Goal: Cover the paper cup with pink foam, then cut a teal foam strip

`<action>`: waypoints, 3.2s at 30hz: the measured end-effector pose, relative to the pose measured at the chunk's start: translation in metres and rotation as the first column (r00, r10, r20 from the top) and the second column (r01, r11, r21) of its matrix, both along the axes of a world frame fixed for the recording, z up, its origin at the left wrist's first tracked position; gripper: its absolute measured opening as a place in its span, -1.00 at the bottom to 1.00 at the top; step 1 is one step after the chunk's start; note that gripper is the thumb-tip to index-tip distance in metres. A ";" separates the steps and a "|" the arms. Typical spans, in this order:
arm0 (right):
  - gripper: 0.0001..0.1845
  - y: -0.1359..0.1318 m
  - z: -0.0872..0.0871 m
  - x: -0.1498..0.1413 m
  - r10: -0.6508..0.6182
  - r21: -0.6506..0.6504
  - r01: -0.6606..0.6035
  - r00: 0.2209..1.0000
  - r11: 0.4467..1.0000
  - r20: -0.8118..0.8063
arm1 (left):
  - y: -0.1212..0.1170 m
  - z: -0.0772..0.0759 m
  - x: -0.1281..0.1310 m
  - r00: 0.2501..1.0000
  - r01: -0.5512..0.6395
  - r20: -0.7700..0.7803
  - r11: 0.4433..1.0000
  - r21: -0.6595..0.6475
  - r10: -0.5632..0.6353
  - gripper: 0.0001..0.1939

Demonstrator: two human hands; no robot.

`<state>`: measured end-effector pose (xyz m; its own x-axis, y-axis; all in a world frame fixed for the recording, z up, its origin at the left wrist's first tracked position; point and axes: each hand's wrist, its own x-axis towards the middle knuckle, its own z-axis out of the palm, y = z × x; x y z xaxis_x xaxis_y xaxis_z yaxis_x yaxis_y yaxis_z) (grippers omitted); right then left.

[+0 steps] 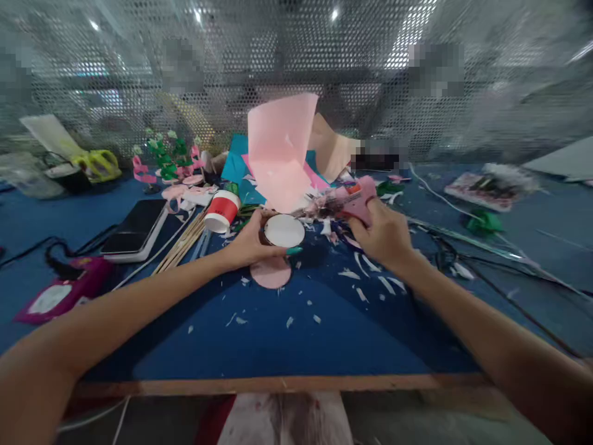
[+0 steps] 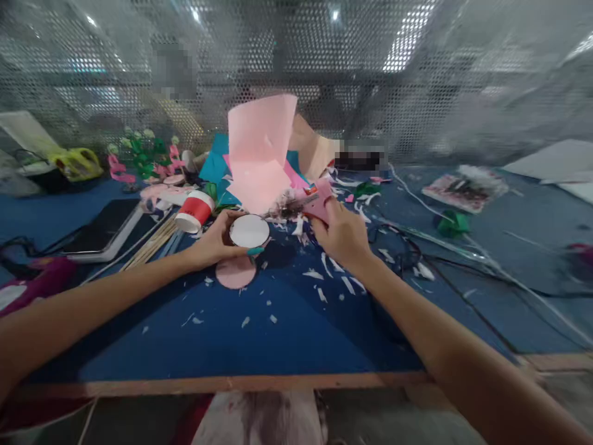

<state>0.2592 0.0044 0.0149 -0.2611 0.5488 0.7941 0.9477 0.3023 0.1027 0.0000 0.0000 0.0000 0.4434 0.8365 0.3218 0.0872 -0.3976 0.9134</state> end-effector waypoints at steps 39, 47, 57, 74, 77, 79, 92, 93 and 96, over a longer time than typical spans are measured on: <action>-0.68 -0.007 0.001 -0.008 0.123 0.011 -0.122 0.990 0.992 -0.066 | 0.001 0.002 0.003 0.954 -0.245 0.170 0.969 -0.026 0.246 -0.27; -0.73 -0.015 0.001 -0.015 0.142 -0.049 -0.142 0.990 0.989 -0.009 | 0.000 0.003 0.004 0.952 -0.288 0.111 0.957 0.013 0.285 -0.20; -0.75 -0.020 0.006 -0.017 0.129 -0.101 -0.131 0.991 0.986 -0.030 | -0.001 0.005 0.004 0.940 -0.336 0.074 0.941 0.039 0.332 -0.22; -0.81 -0.012 0.008 -0.005 0.076 -0.096 -0.079 0.997 0.992 -0.029 | 0.000 0.001 0.003 0.940 -0.333 0.092 0.942 0.040 0.328 -0.26; -0.85 -0.010 0.008 -0.003 0.064 -0.095 -0.066 0.997 0.993 -0.032 | -0.002 0.003 0.003 0.940 -0.336 0.083 0.941 0.039 0.332 -0.27; -0.86 -0.010 0.009 -0.001 0.050 -0.101 -0.053 0.998 0.993 -0.032 | -0.002 0.004 0.003 0.934 -0.353 0.072 0.934 0.048 0.349 -0.26; -0.59 -0.021 0.008 -0.020 -0.068 0.002 0.069 0.986 0.998 -0.152 | -0.005 0.003 0.004 0.992 -0.126 0.007 0.990 0.062 0.126 -0.24; -0.58 -0.022 0.008 -0.022 -0.063 -0.001 0.064 0.987 0.998 -0.148 | -0.006 0.004 0.005 0.996 -0.086 -0.007 0.995 0.044 0.086 -0.24; -0.58 -0.027 0.008 -0.027 -0.037 -0.010 0.036 0.992 0.999 -0.118 | -0.008 0.005 0.006 1.000 0.007 -0.024 1.000 0.018 -0.006 -0.26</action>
